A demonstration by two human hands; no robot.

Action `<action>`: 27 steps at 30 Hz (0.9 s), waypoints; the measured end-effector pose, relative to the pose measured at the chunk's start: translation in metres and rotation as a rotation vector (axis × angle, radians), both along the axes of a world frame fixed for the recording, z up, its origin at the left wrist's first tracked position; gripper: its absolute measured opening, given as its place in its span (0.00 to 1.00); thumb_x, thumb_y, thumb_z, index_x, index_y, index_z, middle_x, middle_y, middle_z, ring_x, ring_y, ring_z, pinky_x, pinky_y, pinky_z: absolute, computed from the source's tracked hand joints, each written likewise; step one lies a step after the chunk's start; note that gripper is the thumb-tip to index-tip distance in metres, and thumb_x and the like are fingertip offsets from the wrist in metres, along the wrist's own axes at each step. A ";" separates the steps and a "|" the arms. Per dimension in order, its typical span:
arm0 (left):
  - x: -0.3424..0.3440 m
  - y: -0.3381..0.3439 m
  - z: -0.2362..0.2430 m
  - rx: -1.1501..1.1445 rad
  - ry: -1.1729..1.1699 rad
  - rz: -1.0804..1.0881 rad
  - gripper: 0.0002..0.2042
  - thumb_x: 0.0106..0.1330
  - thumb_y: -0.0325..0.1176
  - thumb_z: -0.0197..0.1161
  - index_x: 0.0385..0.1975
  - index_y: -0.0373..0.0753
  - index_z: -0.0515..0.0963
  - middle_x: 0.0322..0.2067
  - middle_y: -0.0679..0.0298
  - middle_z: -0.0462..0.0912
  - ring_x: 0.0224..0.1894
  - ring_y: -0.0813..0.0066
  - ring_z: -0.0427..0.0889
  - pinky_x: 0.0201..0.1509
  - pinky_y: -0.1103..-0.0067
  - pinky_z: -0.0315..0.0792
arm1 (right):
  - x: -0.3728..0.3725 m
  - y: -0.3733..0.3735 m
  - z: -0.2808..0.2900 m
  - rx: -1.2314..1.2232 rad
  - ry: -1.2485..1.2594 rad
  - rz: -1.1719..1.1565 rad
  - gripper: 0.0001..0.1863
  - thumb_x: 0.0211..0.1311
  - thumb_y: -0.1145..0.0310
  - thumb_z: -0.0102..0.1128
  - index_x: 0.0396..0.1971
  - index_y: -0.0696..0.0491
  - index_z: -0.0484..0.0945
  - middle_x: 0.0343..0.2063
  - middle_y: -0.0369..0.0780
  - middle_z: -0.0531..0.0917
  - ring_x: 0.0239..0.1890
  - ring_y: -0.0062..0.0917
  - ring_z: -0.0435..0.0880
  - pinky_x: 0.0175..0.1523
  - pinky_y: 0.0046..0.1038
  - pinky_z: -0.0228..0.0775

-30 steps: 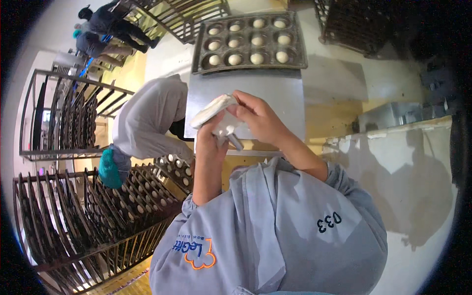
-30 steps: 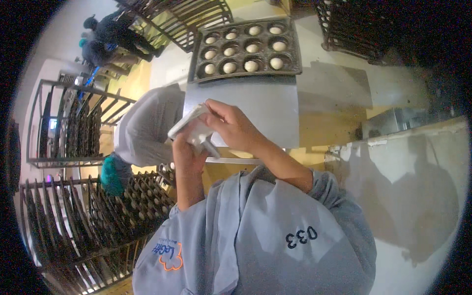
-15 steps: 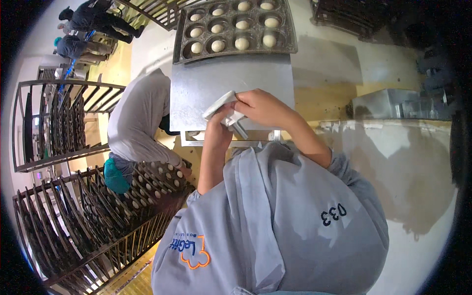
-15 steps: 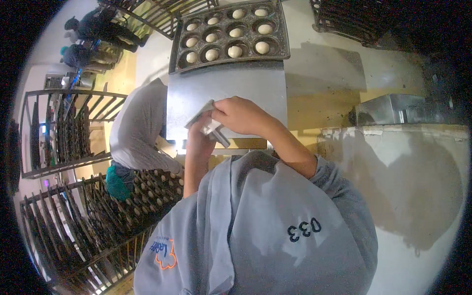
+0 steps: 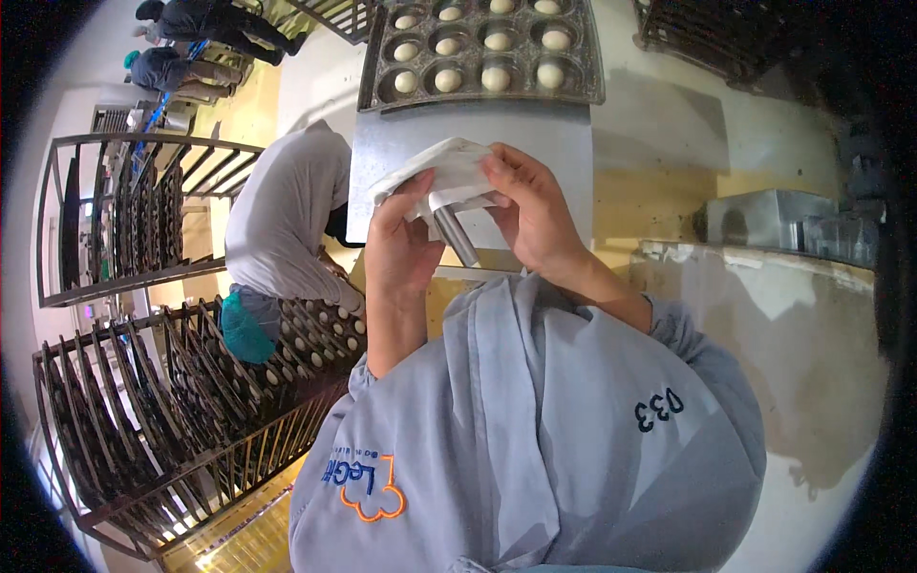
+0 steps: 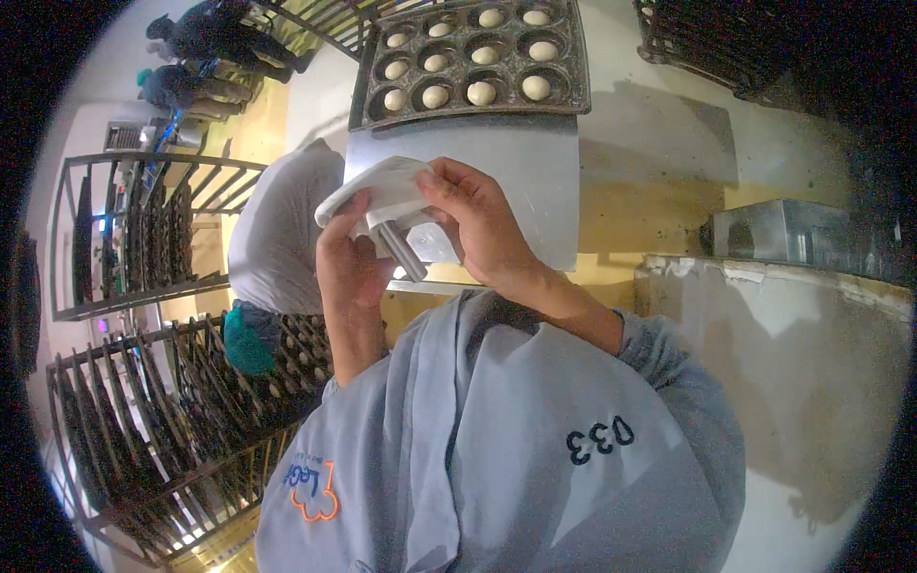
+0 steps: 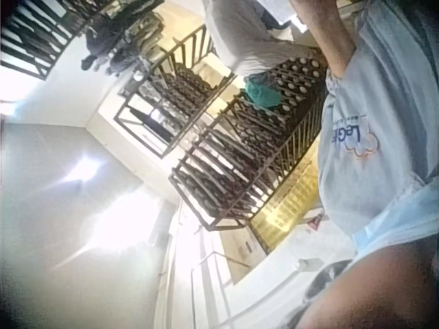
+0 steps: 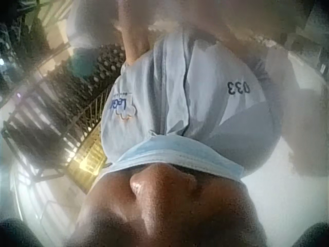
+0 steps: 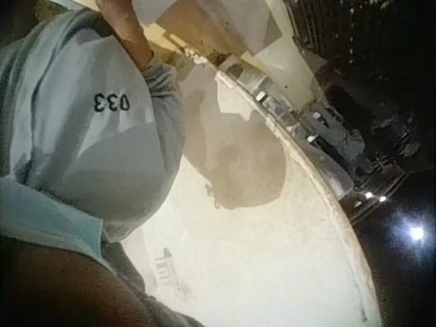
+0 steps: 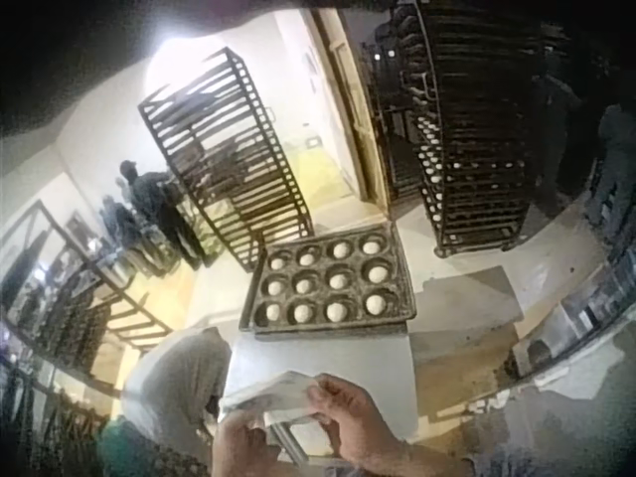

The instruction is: The person glazes dough balls in metal trays by hand with a cloth. They take trays from a rack and place them on a surface before wiping each dough ball.

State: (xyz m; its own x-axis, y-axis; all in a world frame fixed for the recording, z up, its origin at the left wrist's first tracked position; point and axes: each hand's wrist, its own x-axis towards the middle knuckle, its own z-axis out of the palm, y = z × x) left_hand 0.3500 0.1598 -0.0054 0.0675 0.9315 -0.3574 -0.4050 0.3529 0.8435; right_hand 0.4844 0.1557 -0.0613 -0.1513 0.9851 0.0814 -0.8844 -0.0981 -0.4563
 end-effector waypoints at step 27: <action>-0.007 -0.006 -0.001 0.110 -0.185 -0.280 0.13 0.63 0.29 0.52 0.46 0.32 0.71 0.39 0.57 0.77 0.43 0.65 0.76 0.46 0.71 0.72 | 0.015 0.010 -0.016 0.333 -0.468 0.235 0.13 0.65 0.69 0.51 0.48 0.55 0.70 0.30 0.40 0.79 0.32 0.24 0.77 0.36 0.26 0.68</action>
